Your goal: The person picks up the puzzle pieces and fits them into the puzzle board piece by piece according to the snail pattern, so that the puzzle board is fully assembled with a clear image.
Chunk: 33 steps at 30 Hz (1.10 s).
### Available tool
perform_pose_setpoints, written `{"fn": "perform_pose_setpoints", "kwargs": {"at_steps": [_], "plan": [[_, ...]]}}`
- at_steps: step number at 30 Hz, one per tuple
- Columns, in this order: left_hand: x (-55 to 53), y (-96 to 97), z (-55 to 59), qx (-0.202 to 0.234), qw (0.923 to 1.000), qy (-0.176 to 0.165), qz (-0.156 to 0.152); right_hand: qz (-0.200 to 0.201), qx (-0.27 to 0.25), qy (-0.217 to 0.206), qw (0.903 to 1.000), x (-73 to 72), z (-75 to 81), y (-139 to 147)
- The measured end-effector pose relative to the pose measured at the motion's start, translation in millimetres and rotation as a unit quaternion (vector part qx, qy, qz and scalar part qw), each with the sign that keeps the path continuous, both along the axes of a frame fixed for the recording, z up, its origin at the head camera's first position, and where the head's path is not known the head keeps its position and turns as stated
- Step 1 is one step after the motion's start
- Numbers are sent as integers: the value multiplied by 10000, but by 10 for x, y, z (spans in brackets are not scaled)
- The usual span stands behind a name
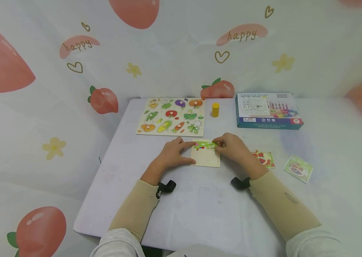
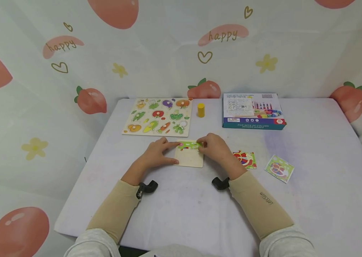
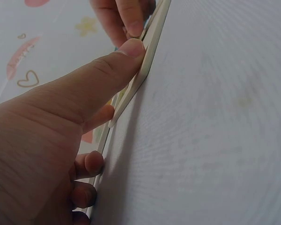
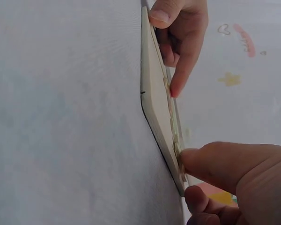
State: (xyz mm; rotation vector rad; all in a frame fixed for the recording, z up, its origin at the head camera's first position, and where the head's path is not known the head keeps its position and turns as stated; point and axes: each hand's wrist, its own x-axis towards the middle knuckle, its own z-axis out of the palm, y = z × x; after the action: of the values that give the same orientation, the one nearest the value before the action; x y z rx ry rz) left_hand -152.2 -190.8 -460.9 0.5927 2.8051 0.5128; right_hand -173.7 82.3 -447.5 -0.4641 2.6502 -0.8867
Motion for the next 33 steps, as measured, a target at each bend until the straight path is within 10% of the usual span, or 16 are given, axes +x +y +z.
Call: {"fn": "perform_pose_setpoints", "kwargs": {"at_steps": [24,33], "plan": [[-11,1,-20,6,10000,-18,-38,-411,114,274,9987,66,-65,-47],[-15,1,-28,-78,9999,72,-58,-160,-5,654,9977,117,224,-6]]}}
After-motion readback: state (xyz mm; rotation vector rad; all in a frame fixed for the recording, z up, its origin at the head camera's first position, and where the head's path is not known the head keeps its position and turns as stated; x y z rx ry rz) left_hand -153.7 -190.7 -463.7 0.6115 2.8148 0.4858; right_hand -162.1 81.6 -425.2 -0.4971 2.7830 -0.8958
